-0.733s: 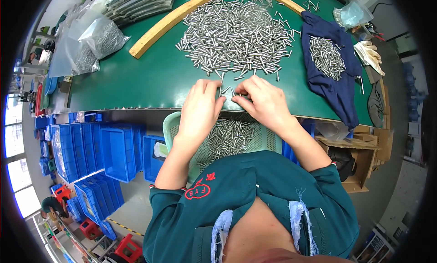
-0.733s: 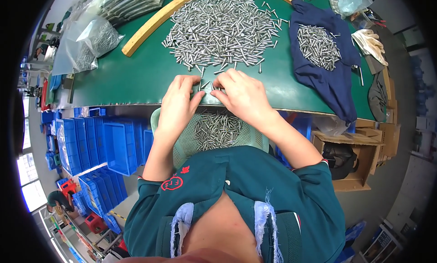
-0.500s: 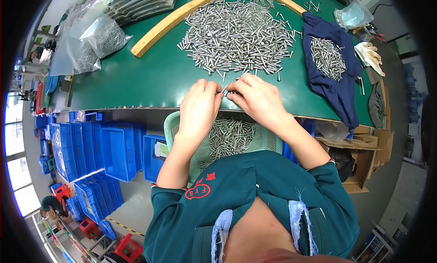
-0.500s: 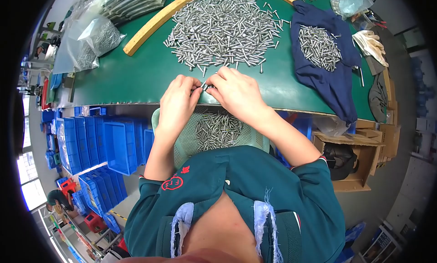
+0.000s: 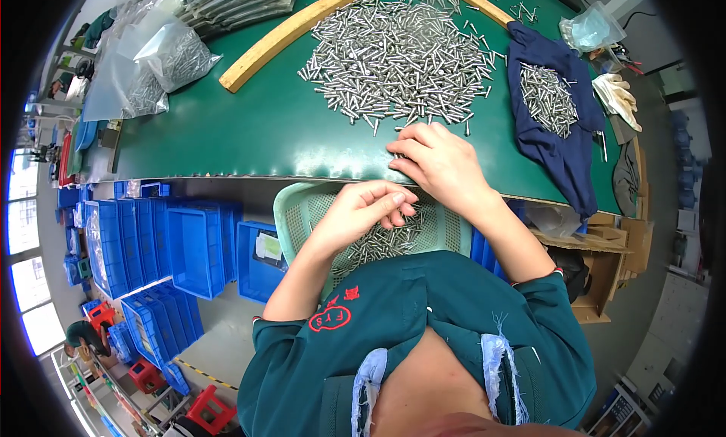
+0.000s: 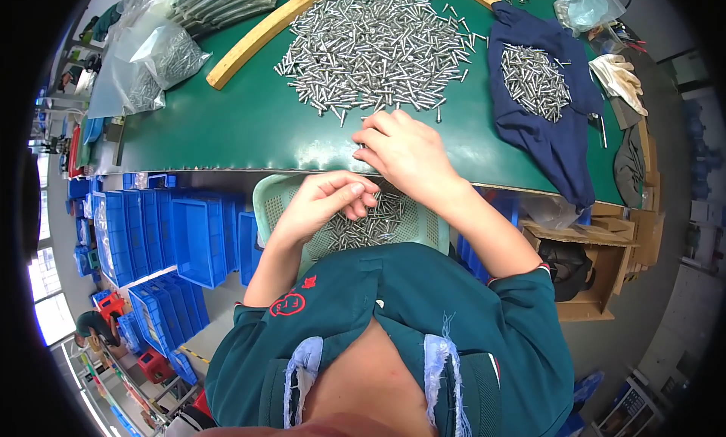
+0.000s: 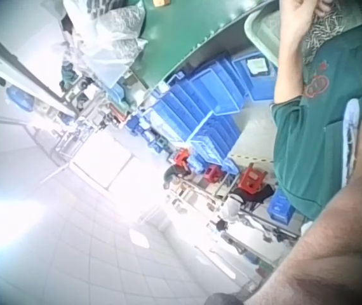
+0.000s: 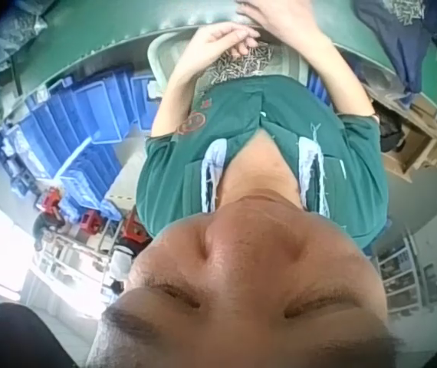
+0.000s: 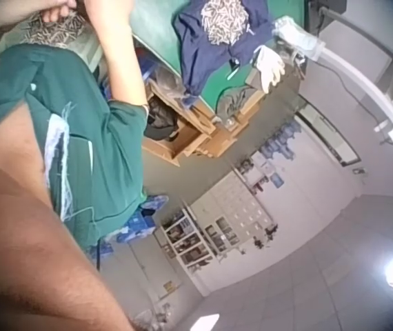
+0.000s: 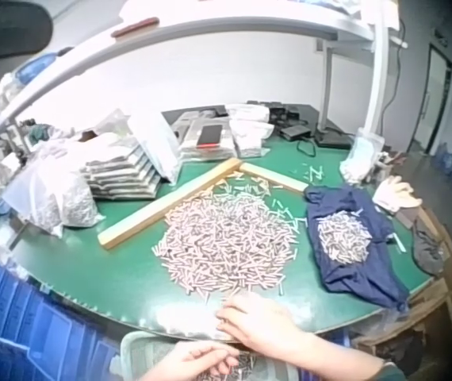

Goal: The person inspects small metal pins by hand, then places them into a plastic collection basket.

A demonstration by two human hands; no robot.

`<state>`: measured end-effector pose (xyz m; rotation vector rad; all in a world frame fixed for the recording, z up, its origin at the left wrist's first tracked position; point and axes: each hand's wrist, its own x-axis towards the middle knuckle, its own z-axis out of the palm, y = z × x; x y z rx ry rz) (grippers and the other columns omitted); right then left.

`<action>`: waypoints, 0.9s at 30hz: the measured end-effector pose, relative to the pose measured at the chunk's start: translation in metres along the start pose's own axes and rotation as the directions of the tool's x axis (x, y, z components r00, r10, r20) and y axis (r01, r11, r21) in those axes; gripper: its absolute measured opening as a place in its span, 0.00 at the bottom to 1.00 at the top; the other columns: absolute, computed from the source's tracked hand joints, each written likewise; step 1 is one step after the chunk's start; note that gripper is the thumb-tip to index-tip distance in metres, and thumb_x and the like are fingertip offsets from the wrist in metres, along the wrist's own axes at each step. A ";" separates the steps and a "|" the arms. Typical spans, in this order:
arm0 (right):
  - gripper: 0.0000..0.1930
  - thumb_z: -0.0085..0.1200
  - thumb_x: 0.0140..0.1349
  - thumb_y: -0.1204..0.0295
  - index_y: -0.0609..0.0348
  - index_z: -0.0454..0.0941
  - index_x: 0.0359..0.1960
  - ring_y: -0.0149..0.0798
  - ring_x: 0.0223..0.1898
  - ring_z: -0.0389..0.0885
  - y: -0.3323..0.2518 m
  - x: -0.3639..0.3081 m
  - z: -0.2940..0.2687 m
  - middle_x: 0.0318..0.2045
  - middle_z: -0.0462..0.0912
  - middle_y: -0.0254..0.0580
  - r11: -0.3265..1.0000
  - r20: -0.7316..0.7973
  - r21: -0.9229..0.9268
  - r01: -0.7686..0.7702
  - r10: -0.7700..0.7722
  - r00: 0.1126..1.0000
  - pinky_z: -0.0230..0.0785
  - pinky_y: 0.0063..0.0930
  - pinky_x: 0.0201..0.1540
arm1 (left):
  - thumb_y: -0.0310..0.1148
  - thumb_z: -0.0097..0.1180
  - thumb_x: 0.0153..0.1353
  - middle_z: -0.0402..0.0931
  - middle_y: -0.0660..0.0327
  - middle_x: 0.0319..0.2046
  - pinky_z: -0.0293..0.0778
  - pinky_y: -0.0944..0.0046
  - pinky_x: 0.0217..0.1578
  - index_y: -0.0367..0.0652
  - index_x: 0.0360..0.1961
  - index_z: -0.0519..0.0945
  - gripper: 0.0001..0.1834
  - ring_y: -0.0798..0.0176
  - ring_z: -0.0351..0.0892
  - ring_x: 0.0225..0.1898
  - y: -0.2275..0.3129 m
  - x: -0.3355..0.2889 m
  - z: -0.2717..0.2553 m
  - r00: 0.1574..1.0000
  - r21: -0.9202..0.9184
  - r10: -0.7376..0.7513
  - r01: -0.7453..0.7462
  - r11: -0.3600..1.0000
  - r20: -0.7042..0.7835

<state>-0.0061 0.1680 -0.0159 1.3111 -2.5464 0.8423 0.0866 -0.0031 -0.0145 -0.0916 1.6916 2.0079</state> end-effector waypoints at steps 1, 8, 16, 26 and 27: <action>0.11 0.61 0.52 0.67 0.51 0.81 0.38 0.36 0.37 0.76 0.000 -0.003 -0.003 0.37 0.77 0.31 1.000 0.001 0.002 0.001 -0.001 1.000 0.73 0.30 0.38 | 0.33 0.47 0.69 0.80 0.54 0.41 0.76 0.70 0.36 0.33 0.46 0.78 0.15 0.68 0.79 0.34 -0.007 0.002 0.001 1.000 -0.001 0.000 0.000 1.000 -0.002; 0.11 0.62 0.51 0.65 0.51 0.80 0.35 0.37 0.35 0.76 -0.015 -0.030 -0.017 0.35 0.76 0.31 0.997 0.049 0.071 -0.040 0.036 0.998 0.72 0.31 0.36 | 0.38 0.46 0.69 0.78 0.47 0.45 0.79 0.58 0.47 0.31 0.51 0.72 0.19 0.54 0.81 0.46 -0.026 0.016 0.001 0.975 -0.595 -0.133 0.213 0.775 0.177; 0.15 0.60 0.55 0.67 0.55 0.78 0.45 0.38 0.36 0.79 -0.025 -0.036 -0.030 0.36 0.76 0.37 0.927 0.239 0.306 -0.218 0.147 0.960 0.73 0.31 0.38 | 0.38 0.50 0.67 0.81 0.55 0.38 0.81 0.67 0.37 0.33 0.45 0.76 0.17 0.64 0.84 0.36 -0.033 0.015 0.012 0.992 -0.313 -0.125 0.111 0.943 -0.027; 0.11 0.56 0.61 0.73 0.60 0.80 0.45 0.25 0.33 0.74 -0.009 -0.031 -0.030 0.34 0.74 0.34 0.663 0.351 0.619 -0.420 0.244 0.904 0.68 0.19 0.36 | 0.36 0.53 0.66 0.82 0.58 0.35 0.78 0.74 0.35 0.33 0.45 0.78 0.16 0.69 0.83 0.35 0.005 0.008 0.011 0.994 0.052 -0.035 0.041 0.998 -0.101; 0.11 0.55 0.62 0.73 0.61 0.80 0.45 0.25 0.34 0.74 -0.009 -0.031 -0.030 0.34 0.75 0.34 0.638 0.349 0.644 -0.422 0.245 0.904 0.67 0.19 0.36 | 0.36 0.53 0.66 0.82 0.58 0.35 0.78 0.74 0.35 0.33 0.45 0.78 0.16 0.69 0.83 0.35 0.006 0.008 0.011 0.994 0.057 -0.030 0.035 0.998 -0.103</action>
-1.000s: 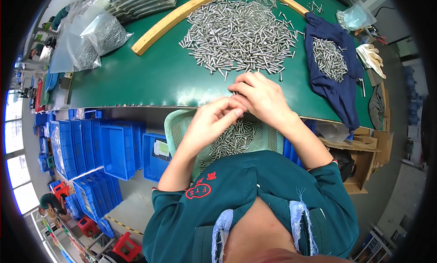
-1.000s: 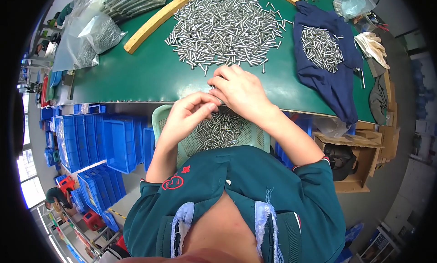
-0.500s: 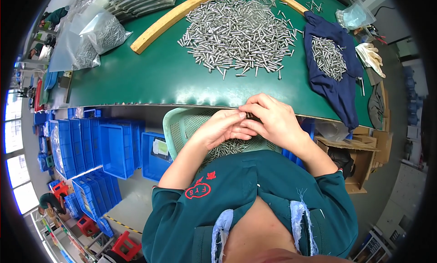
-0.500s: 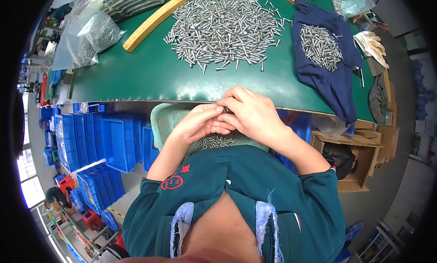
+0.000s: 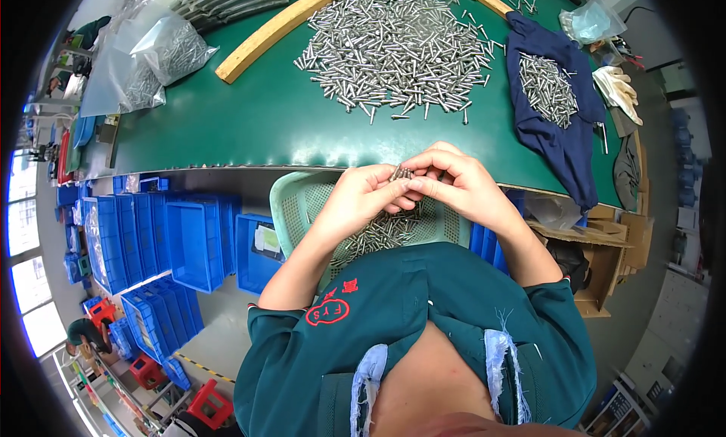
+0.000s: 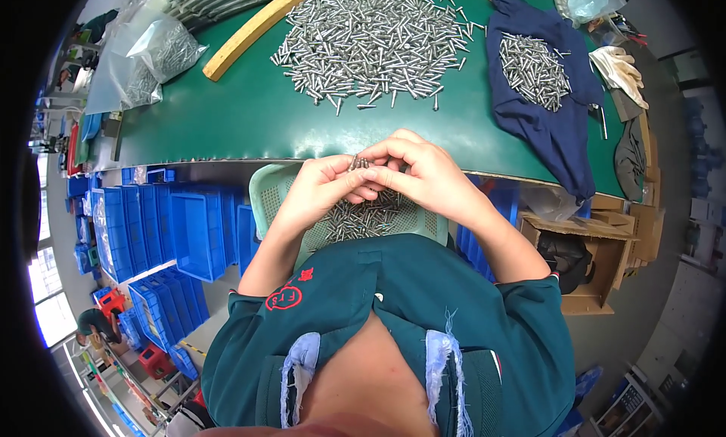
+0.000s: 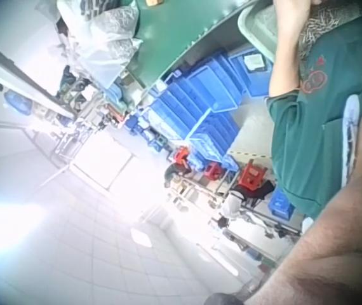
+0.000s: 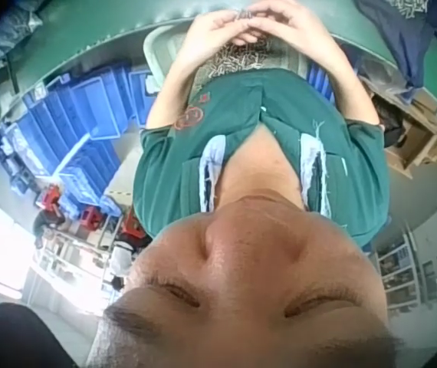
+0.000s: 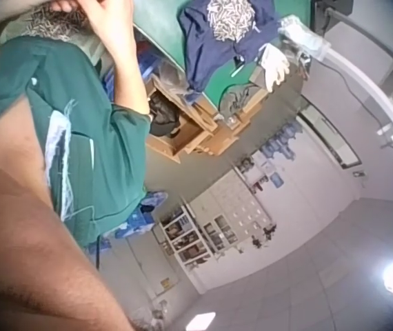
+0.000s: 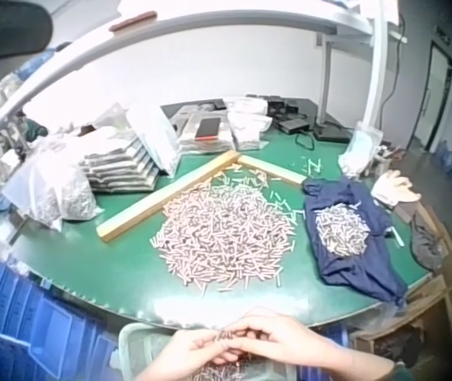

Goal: The person inspects small metal pins by hand, then places them into a plastic collection basket.

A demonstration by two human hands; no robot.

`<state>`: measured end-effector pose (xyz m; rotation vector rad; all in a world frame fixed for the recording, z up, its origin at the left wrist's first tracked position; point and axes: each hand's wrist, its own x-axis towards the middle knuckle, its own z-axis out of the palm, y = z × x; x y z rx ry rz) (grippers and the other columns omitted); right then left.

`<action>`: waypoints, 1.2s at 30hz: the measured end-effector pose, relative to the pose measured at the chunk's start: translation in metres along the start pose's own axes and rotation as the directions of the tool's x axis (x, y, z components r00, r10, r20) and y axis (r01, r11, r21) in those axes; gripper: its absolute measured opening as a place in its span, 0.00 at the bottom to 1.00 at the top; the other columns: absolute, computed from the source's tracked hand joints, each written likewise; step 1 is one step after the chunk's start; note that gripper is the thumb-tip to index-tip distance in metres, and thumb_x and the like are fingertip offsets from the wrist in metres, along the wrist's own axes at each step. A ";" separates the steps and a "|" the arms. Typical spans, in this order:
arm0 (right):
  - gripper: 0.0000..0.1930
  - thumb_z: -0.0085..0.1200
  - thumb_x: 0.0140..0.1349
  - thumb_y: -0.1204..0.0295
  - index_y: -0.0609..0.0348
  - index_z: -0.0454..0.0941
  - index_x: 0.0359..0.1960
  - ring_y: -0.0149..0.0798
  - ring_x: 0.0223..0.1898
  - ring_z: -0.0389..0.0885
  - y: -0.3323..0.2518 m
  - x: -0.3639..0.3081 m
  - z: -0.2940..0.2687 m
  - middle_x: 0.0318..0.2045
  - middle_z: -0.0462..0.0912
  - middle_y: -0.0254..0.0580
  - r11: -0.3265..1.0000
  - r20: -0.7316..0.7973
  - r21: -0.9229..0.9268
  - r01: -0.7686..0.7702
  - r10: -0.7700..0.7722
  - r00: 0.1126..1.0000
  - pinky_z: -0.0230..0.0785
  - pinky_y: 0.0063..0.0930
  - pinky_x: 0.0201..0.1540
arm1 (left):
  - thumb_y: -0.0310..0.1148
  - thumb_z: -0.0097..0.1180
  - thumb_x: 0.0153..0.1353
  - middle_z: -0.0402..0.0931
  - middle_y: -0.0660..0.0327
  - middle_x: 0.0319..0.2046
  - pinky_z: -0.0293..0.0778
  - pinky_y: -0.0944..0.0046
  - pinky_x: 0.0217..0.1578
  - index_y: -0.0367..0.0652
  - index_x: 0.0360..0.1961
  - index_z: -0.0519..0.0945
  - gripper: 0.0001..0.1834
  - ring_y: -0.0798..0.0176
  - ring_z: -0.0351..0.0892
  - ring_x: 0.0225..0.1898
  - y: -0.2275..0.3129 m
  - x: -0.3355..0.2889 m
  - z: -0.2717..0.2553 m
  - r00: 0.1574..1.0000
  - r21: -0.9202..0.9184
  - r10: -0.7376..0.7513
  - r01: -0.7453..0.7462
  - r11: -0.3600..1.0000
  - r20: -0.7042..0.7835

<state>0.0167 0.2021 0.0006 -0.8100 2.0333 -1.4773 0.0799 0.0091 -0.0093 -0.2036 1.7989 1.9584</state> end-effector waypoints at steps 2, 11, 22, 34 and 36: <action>0.11 0.56 0.62 0.71 0.58 0.80 0.45 0.28 0.33 0.74 0.004 0.001 0.001 0.33 0.75 0.35 0.999 -0.006 0.053 0.003 -0.003 1.000 0.68 0.22 0.36 | 0.36 0.53 0.66 0.82 0.57 0.35 0.78 0.73 0.35 0.33 0.45 0.78 0.16 0.69 0.83 0.35 0.001 0.000 0.000 1.000 -0.030 0.000 0.000 1.000 0.012; 0.12 0.51 0.65 0.68 0.58 0.81 0.45 0.33 0.36 0.77 0.007 0.005 0.000 0.34 0.78 0.39 0.998 -0.030 0.051 0.022 -0.021 0.999 0.69 0.26 0.40 | 0.38 0.52 0.66 0.82 0.52 0.36 0.79 0.72 0.35 0.32 0.43 0.78 0.16 0.66 0.84 0.34 0.006 0.002 -0.006 0.995 -0.176 -0.038 0.055 0.983 0.097; 0.12 0.51 0.65 0.68 0.59 0.81 0.44 0.30 0.36 0.76 0.008 0.009 0.000 0.34 0.78 0.38 0.996 -0.026 0.089 -0.004 0.007 1.000 0.69 0.25 0.39 | 0.37 0.52 0.66 0.83 0.53 0.36 0.78 0.72 0.34 0.32 0.42 0.79 0.16 0.67 0.83 0.34 0.007 0.004 -0.006 0.996 -0.144 -0.034 0.045 0.989 0.078; 0.11 0.50 0.68 0.65 0.60 0.77 0.36 0.17 0.24 0.69 -0.004 0.013 -0.004 0.24 0.74 0.27 0.866 0.031 0.416 -0.278 0.292 0.956 0.60 0.12 0.23 | 0.32 0.48 0.68 0.82 0.54 0.38 0.77 0.70 0.39 0.31 0.49 0.75 0.15 0.67 0.82 0.38 0.020 -0.010 -0.008 0.996 0.102 0.087 -0.084 0.991 -0.019; 0.12 0.49 0.68 0.63 0.59 0.77 0.36 0.16 0.21 0.64 0.009 0.011 -0.009 0.22 0.71 0.26 0.597 0.191 0.718 -0.357 0.324 0.926 0.54 0.11 0.18 | 0.32 0.46 0.69 0.82 0.52 0.39 0.77 0.69 0.39 0.31 0.51 0.74 0.16 0.66 0.82 0.39 0.023 -0.012 -0.018 0.989 0.091 0.149 -0.149 0.985 0.006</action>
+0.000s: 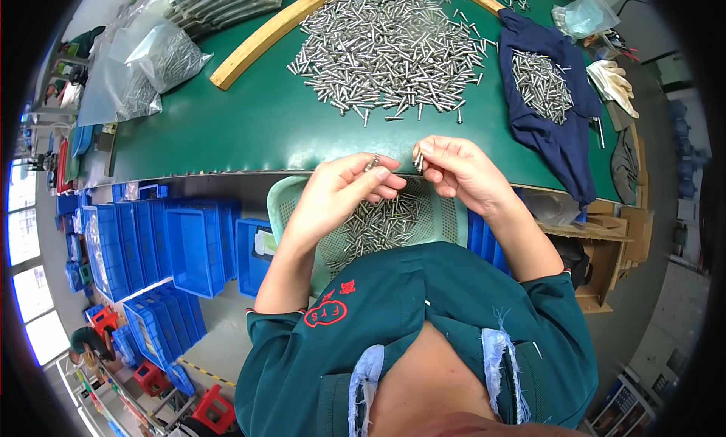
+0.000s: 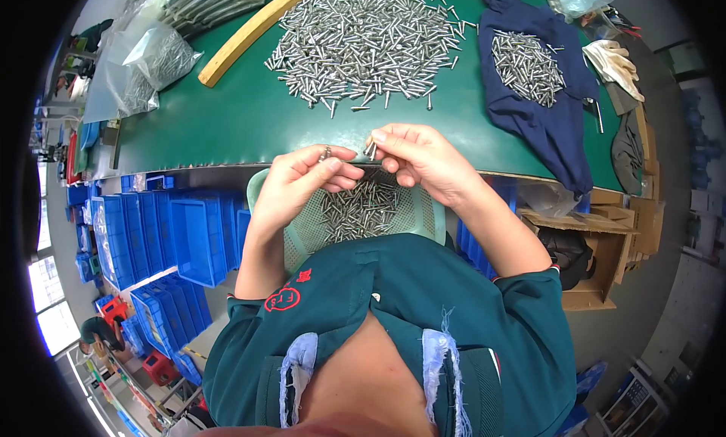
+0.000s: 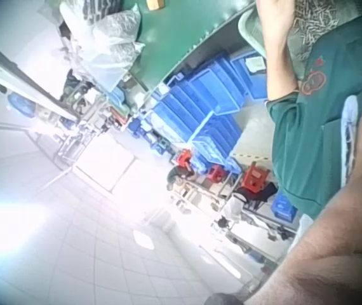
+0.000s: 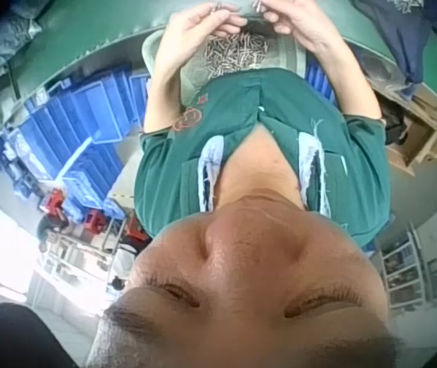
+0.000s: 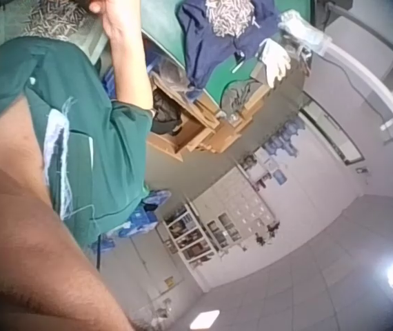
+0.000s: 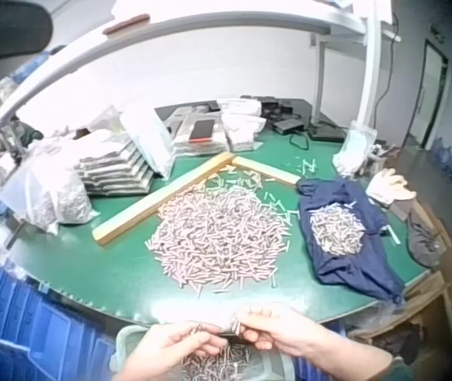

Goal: The person inspects small metal pins by hand, then places them into a plastic collection basket.

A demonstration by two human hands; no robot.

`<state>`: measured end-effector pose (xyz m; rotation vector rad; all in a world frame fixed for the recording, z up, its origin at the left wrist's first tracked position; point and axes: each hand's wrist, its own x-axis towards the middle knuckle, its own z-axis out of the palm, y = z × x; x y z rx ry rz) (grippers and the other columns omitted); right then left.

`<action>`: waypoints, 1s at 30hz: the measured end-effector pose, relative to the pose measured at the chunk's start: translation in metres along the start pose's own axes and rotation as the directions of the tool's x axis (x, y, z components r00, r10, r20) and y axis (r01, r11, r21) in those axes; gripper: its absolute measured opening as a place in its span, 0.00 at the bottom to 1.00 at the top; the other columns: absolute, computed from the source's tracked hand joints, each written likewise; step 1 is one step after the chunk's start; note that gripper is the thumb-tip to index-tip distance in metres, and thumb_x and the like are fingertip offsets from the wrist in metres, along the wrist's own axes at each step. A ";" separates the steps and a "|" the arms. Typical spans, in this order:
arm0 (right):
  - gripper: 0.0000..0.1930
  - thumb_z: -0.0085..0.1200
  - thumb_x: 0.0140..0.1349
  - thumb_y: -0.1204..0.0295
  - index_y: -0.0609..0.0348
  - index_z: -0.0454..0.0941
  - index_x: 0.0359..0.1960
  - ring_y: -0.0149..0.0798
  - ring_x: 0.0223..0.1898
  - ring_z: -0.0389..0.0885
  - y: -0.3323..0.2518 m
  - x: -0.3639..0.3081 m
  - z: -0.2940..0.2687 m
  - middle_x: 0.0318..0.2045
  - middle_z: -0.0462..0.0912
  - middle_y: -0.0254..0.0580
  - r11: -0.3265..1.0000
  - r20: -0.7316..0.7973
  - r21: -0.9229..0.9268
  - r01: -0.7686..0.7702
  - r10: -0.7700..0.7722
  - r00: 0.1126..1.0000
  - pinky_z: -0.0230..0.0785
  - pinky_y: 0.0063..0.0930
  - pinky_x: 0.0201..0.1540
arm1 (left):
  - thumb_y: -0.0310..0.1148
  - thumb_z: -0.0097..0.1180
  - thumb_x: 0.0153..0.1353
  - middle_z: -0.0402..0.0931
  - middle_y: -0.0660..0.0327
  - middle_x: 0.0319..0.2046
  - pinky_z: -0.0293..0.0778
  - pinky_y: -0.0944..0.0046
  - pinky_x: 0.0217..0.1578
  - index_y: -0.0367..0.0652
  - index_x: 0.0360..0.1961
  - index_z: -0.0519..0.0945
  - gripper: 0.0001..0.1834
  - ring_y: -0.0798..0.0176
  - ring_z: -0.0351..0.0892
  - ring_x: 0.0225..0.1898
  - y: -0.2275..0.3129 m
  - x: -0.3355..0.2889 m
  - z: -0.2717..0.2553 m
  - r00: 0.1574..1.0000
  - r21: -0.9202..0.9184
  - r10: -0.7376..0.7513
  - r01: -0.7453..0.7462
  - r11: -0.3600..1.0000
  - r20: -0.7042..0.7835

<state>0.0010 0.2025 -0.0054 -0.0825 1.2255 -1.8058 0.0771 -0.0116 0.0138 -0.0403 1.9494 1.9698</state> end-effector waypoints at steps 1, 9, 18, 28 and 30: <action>0.12 0.50 0.68 0.64 0.60 0.77 0.36 0.17 0.21 0.66 0.001 0.000 -0.001 0.23 0.72 0.26 0.996 0.011 0.080 -0.029 0.028 1.000 0.54 0.12 0.17 | 0.33 0.45 0.70 0.82 0.52 0.39 0.77 0.69 0.40 0.31 0.51 0.74 0.16 0.65 0.82 0.39 -0.003 0.000 -0.002 1.000 -0.007 0.014 -0.014 1.000 -0.025; 0.11 0.51 0.67 0.64 0.59 0.78 0.36 0.18 0.25 0.69 -0.007 -0.008 0.014 0.26 0.76 0.25 0.924 0.040 -0.360 0.129 -0.123 0.992 0.59 0.12 0.25 | 0.34 0.45 0.70 0.82 0.52 0.39 0.78 0.69 0.39 0.31 0.49 0.74 0.16 0.64 0.83 0.37 -0.004 0.001 -0.004 1.000 -0.083 0.012 -0.011 0.997 0.010; 0.11 0.53 0.65 0.69 0.63 0.80 0.42 0.22 0.32 0.73 0.006 0.009 0.014 0.32 0.78 0.34 0.766 0.107 -0.511 0.391 -0.395 0.912 0.68 0.19 0.36 | 0.41 0.46 0.70 0.82 0.51 0.37 0.78 0.69 0.37 0.31 0.45 0.76 0.19 0.64 0.84 0.35 -0.007 0.006 0.010 0.989 -0.141 -0.075 0.093 0.986 0.128; 0.08 0.51 0.66 0.72 0.65 0.79 0.39 0.22 0.31 0.75 0.002 0.009 0.015 0.30 0.78 0.31 0.860 0.098 -0.430 0.276 -0.259 0.961 0.69 0.19 0.36 | 0.38 0.46 0.69 0.82 0.51 0.35 0.79 0.70 0.36 0.31 0.43 0.77 0.18 0.64 0.84 0.35 -0.013 0.011 0.009 0.980 -0.210 -0.116 0.149 0.966 0.162; 0.08 0.51 0.66 0.72 0.65 0.78 0.39 0.22 0.30 0.74 0.003 0.010 0.016 0.29 0.78 0.31 0.854 0.095 -0.439 0.279 -0.264 0.960 0.69 0.19 0.35 | 0.37 0.47 0.69 0.82 0.51 0.35 0.79 0.69 0.36 0.31 0.43 0.77 0.17 0.65 0.83 0.35 -0.011 0.011 0.011 0.981 -0.175 -0.124 0.149 0.973 0.147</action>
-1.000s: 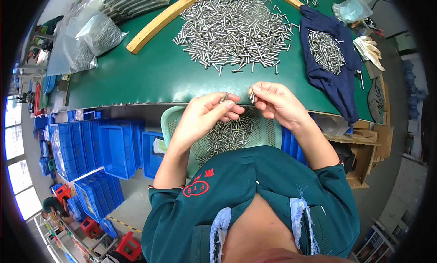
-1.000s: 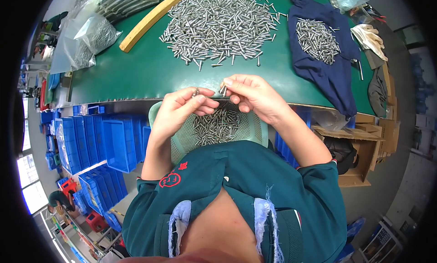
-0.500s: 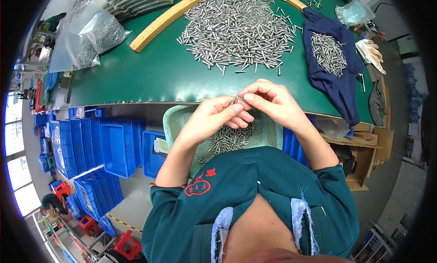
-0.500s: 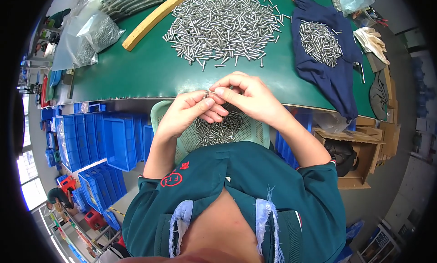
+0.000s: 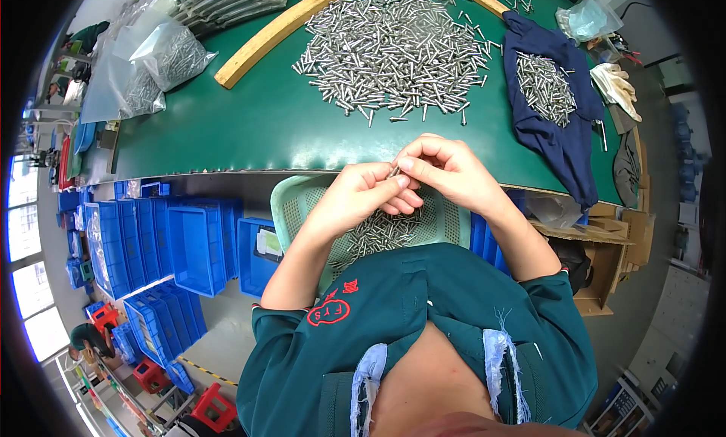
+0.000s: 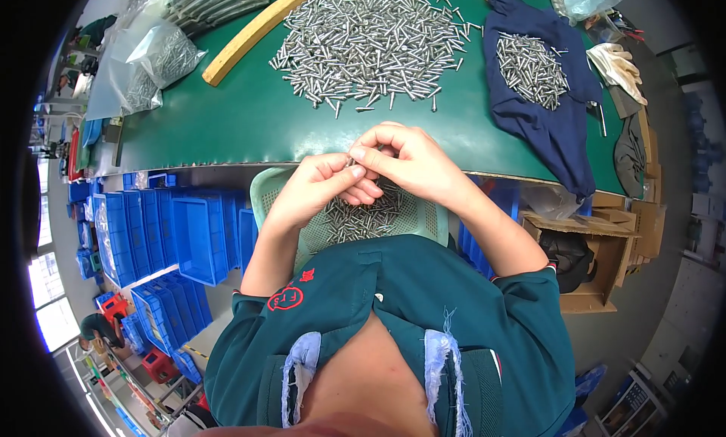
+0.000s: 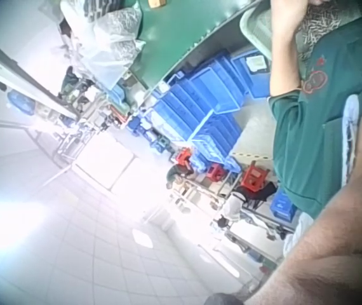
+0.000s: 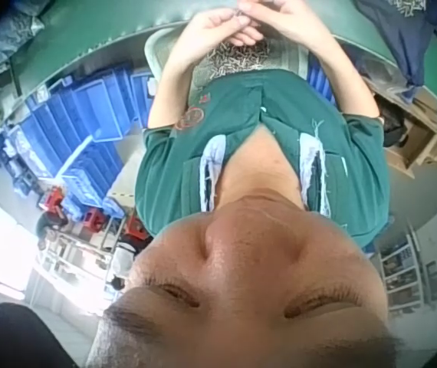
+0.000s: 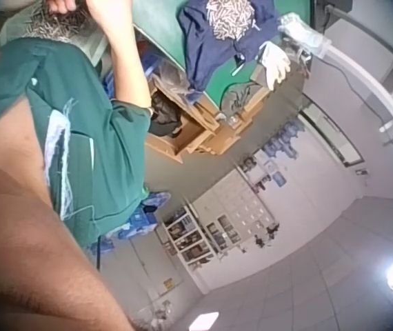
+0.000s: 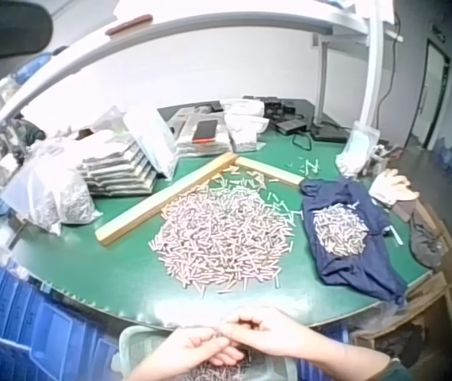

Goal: The person inspects small metal pins by hand, then places them into a plastic collection basket.

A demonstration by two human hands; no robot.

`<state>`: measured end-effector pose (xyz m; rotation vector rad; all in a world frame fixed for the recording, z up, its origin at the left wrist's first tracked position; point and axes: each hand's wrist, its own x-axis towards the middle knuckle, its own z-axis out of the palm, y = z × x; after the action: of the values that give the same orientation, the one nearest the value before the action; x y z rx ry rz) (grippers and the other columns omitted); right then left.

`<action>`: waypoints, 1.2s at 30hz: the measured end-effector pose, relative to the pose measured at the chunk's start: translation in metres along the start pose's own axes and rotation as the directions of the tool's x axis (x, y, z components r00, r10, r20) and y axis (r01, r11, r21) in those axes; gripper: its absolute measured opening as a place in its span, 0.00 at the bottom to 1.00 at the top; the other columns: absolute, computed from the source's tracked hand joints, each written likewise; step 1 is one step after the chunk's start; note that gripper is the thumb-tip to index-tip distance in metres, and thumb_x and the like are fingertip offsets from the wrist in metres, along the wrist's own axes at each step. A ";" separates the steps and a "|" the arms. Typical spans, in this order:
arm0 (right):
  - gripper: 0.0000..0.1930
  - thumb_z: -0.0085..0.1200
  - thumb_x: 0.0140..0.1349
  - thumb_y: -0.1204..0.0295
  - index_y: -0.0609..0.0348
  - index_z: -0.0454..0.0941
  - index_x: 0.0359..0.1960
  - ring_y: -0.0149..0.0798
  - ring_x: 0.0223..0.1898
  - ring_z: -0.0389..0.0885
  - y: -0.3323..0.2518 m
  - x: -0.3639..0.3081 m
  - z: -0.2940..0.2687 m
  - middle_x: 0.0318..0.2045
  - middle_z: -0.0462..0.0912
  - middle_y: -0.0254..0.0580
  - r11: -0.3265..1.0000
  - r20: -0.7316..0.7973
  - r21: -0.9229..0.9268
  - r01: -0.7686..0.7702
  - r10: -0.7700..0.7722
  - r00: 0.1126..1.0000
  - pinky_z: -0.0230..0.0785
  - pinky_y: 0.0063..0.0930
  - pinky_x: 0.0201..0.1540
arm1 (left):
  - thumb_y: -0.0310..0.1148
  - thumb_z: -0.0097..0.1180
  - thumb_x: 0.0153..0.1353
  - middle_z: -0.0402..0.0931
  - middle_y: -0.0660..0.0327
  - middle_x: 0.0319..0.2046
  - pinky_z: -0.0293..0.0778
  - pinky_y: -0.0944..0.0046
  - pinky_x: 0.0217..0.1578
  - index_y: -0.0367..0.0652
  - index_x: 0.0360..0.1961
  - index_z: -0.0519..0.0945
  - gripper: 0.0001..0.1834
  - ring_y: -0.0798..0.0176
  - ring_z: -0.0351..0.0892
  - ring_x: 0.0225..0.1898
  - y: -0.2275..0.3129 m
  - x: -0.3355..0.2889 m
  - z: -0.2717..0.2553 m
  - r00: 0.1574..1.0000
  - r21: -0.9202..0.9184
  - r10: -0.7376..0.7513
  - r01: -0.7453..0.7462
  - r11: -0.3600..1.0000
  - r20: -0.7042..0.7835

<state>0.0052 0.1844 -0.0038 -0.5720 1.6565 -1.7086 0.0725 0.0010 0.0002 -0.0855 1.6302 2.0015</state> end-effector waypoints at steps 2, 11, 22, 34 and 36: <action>0.08 0.51 0.67 0.70 0.64 0.78 0.36 0.22 0.30 0.73 0.000 0.000 0.000 0.30 0.78 0.31 0.999 0.010 0.012 -0.043 0.043 0.999 0.68 0.18 0.34 | 0.35 0.48 0.68 0.82 0.53 0.34 0.78 0.69 0.36 0.31 0.43 0.77 0.15 0.66 0.83 0.35 0.001 -0.001 0.002 0.999 0.107 0.015 -0.011 0.994 -0.040; 0.12 0.51 0.66 0.62 0.56 0.80 0.32 0.15 0.20 0.63 -0.010 -0.005 -0.016 0.21 0.75 0.25 0.957 0.063 0.150 -0.247 0.240 0.969 0.50 0.11 0.19 | 0.32 0.49 0.68 0.82 0.56 0.33 0.77 0.69 0.37 0.31 0.42 0.78 0.13 0.68 0.82 0.35 0.003 -0.007 -0.003 0.966 0.324 0.143 -0.068 0.943 -0.214; 0.13 0.51 0.67 0.63 0.61 0.79 0.36 0.18 0.27 0.67 -0.003 0.001 -0.010 0.28 0.78 0.26 0.995 0.045 0.005 -0.102 0.102 0.994 0.60 0.16 0.28 | 0.34 0.48 0.68 0.82 0.54 0.33 0.78 0.70 0.36 0.30 0.42 0.78 0.15 0.67 0.83 0.34 0.009 -0.008 -0.003 0.980 0.224 0.066 -0.023 0.974 -0.189; 0.11 0.52 0.66 0.65 0.61 0.78 0.34 0.17 0.25 0.69 0.003 0.004 -0.003 0.28 0.79 0.28 0.993 -0.043 -0.083 -0.089 0.085 0.995 0.62 0.15 0.25 | 0.31 0.54 0.63 0.84 0.56 0.32 0.78 0.69 0.35 0.32 0.43 0.79 0.12 0.68 0.83 0.34 0.023 -0.003 0.013 0.977 0.695 0.048 0.113 0.710 -0.208; 0.10 0.51 0.66 0.64 0.57 0.76 0.33 0.16 0.21 0.65 -0.014 0.001 -0.009 0.24 0.74 0.25 0.961 -0.029 0.159 -0.226 0.234 0.972 0.55 0.11 0.20 | 0.31 0.55 0.63 0.84 0.56 0.32 0.78 0.69 0.36 0.32 0.44 0.79 0.13 0.68 0.83 0.34 0.021 -0.005 0.013 0.974 0.640 0.116 0.038 0.768 -0.197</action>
<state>-0.0043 0.1889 0.0087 -0.2558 1.5392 -1.6703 0.0713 0.0091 0.0238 -0.0214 2.4006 1.3843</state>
